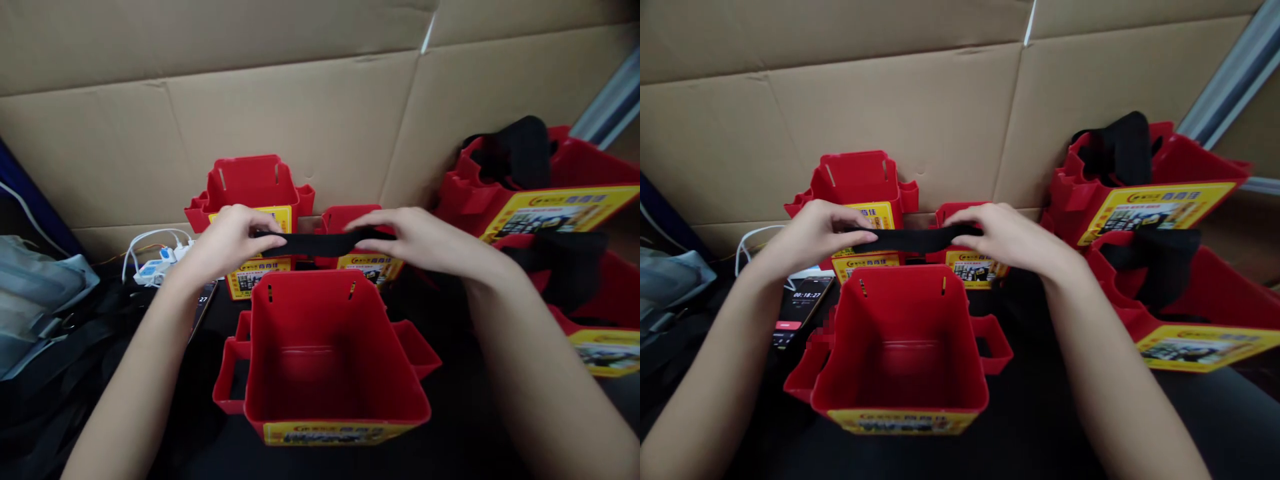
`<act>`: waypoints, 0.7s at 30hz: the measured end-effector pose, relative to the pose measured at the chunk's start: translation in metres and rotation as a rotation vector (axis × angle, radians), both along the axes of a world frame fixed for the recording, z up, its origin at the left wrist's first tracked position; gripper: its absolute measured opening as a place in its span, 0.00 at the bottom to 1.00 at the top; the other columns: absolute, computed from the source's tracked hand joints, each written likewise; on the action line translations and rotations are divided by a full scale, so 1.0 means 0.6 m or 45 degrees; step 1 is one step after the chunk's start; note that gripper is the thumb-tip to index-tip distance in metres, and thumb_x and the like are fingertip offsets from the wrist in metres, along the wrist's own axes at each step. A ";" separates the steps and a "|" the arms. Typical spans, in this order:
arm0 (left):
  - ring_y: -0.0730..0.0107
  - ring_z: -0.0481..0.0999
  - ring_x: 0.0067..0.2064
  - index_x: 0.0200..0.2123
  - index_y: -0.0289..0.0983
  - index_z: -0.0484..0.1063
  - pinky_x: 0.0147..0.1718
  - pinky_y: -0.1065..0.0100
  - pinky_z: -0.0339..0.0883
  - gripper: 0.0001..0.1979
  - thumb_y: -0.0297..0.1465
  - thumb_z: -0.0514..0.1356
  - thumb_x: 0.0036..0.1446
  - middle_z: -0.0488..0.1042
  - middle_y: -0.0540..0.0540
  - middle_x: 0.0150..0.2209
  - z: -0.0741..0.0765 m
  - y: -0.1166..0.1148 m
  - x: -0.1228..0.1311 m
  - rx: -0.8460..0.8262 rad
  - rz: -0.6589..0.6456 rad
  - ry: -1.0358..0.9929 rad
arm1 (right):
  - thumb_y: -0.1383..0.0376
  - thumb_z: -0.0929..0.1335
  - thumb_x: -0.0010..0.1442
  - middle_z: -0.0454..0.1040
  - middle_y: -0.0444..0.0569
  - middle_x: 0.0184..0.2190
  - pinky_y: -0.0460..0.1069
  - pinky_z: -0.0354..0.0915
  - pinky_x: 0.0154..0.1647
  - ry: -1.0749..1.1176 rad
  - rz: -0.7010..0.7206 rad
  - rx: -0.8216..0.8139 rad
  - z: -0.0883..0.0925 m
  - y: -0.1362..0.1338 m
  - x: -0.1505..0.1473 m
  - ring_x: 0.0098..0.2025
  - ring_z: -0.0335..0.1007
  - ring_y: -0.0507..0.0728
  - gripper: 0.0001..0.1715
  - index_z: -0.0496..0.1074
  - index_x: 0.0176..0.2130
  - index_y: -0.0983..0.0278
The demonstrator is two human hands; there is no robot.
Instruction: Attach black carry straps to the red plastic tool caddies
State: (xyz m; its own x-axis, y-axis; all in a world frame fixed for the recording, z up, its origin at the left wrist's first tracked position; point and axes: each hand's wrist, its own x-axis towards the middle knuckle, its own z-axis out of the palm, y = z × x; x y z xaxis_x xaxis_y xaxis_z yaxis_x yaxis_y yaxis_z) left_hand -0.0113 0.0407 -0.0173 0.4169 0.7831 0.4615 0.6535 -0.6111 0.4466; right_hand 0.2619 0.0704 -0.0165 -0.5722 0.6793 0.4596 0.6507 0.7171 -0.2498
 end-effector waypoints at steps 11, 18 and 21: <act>0.71 0.71 0.31 0.34 0.35 0.67 0.29 0.72 0.62 0.11 0.36 0.59 0.52 0.74 0.48 0.30 -0.024 -0.017 0.062 -0.075 -0.066 0.023 | 0.57 0.62 0.59 0.73 0.44 0.28 0.42 0.58 0.20 0.086 0.293 -0.520 -0.019 0.001 -0.036 0.19 0.59 0.45 0.18 0.72 0.43 0.65; 0.77 0.65 0.26 0.28 0.34 0.67 0.26 0.74 0.56 0.11 0.34 0.52 0.58 0.70 0.52 0.26 -0.020 -0.009 0.043 -0.318 -0.541 0.454 | 0.62 0.63 0.58 0.64 0.41 0.20 0.39 0.46 0.13 -0.248 0.451 -1.092 -0.035 0.054 0.011 0.15 0.50 0.41 0.17 0.72 0.41 0.72; 0.78 0.65 0.27 0.30 0.34 0.67 0.27 0.74 0.56 0.09 0.33 0.52 0.59 0.70 0.52 0.28 -0.017 -0.010 0.044 -0.331 -0.525 0.468 | 0.65 0.62 0.59 0.62 0.40 0.19 0.39 0.47 0.14 -0.311 0.569 -1.082 -0.035 0.052 0.003 0.15 0.49 0.41 0.15 0.72 0.41 0.72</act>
State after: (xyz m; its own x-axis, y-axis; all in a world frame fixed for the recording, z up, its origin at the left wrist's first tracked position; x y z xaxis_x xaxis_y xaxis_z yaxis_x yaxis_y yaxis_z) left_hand 0.0149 0.0345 -0.0276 0.8055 0.5909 0.0452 0.5259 -0.7480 0.4050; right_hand 0.2640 0.1017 -0.0373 -0.8703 0.4270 -0.2453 0.4661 0.5534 -0.6903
